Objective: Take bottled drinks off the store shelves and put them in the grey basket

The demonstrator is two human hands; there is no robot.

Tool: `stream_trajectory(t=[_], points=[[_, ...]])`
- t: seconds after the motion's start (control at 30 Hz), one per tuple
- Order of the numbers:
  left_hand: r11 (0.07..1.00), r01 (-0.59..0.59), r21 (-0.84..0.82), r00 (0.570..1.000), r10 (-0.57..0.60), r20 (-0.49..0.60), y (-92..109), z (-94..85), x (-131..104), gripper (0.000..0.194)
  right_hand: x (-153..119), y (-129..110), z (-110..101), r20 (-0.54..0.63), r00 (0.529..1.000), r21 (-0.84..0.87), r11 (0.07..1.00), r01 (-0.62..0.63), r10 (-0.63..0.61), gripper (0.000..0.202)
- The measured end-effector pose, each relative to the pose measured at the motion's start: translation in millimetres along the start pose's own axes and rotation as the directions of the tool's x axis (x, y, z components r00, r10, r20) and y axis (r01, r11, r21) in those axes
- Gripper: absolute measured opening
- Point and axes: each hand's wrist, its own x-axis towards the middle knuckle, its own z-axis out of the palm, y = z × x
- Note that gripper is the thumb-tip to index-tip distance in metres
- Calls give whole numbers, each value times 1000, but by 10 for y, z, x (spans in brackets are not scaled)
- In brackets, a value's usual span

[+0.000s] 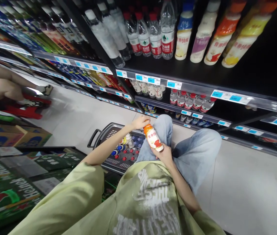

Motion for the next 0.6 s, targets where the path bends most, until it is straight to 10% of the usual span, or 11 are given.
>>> stream_trajectory(t=[0.33, 0.6], points=[[931, 153, -331, 988, -150, 33, -258, 104, -318, 33, 30, 201, 30, -170, 956, -432, 890, 147, -240, 62], [818, 213, -534, 937, -326, -125, -399, 417, -653, 34, 44, 164, -10, -126, 947, -392, 892, 225, -294, 65]])
